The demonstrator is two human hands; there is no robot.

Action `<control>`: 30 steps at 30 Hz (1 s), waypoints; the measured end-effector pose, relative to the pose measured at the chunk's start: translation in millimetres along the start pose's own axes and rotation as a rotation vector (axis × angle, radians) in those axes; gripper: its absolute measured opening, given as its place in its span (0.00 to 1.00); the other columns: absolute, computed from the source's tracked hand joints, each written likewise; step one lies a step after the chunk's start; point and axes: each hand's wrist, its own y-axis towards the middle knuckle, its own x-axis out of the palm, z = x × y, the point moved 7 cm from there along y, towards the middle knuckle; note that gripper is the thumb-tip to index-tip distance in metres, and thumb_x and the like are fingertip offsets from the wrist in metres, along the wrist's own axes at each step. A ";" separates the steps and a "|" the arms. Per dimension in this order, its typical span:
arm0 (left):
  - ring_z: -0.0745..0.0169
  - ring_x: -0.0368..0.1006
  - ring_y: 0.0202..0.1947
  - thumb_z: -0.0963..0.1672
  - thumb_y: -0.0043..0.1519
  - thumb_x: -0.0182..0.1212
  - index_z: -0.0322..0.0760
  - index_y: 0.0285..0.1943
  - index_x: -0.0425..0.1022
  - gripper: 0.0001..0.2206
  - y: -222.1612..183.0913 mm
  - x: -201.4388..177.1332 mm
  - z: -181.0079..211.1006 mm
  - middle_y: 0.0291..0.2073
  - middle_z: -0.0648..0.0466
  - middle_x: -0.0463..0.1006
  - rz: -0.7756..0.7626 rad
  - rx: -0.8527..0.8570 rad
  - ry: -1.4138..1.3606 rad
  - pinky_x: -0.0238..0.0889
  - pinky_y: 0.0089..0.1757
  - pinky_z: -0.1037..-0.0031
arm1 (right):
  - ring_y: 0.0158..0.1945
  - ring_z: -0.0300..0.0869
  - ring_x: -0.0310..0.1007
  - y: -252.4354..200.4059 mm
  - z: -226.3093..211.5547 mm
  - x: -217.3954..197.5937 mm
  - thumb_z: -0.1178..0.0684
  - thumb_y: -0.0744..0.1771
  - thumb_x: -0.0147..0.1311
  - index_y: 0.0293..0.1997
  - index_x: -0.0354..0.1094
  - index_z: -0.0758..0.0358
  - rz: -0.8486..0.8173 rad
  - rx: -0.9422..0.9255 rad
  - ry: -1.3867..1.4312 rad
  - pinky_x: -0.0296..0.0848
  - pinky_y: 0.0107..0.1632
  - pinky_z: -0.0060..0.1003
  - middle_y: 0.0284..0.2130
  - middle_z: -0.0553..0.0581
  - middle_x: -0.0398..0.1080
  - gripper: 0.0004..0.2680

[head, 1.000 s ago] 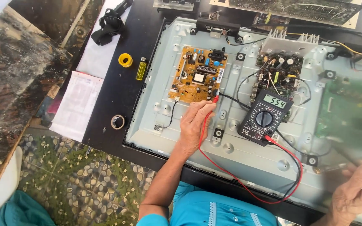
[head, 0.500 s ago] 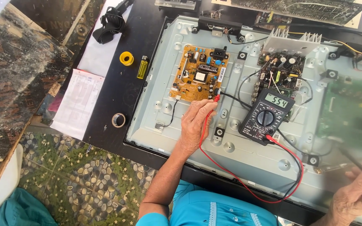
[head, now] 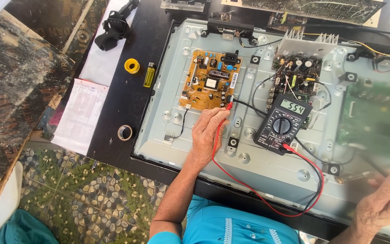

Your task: Using a digital multimeter to measure voltage at various points on the internal circuit boards of an open television set.

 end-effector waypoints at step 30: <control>0.48 0.75 0.45 0.36 0.69 0.59 0.30 0.57 0.73 0.09 -2.0 0.3 -3.2 0.48 0.44 0.77 -0.018 -0.026 -0.001 0.72 0.47 0.64 | 0.55 0.52 0.73 5.5 -15.4 -0.1 0.68 0.83 0.55 0.67 0.68 0.75 -0.116 0.177 -0.197 0.62 0.65 0.46 0.39 0.61 0.73 0.03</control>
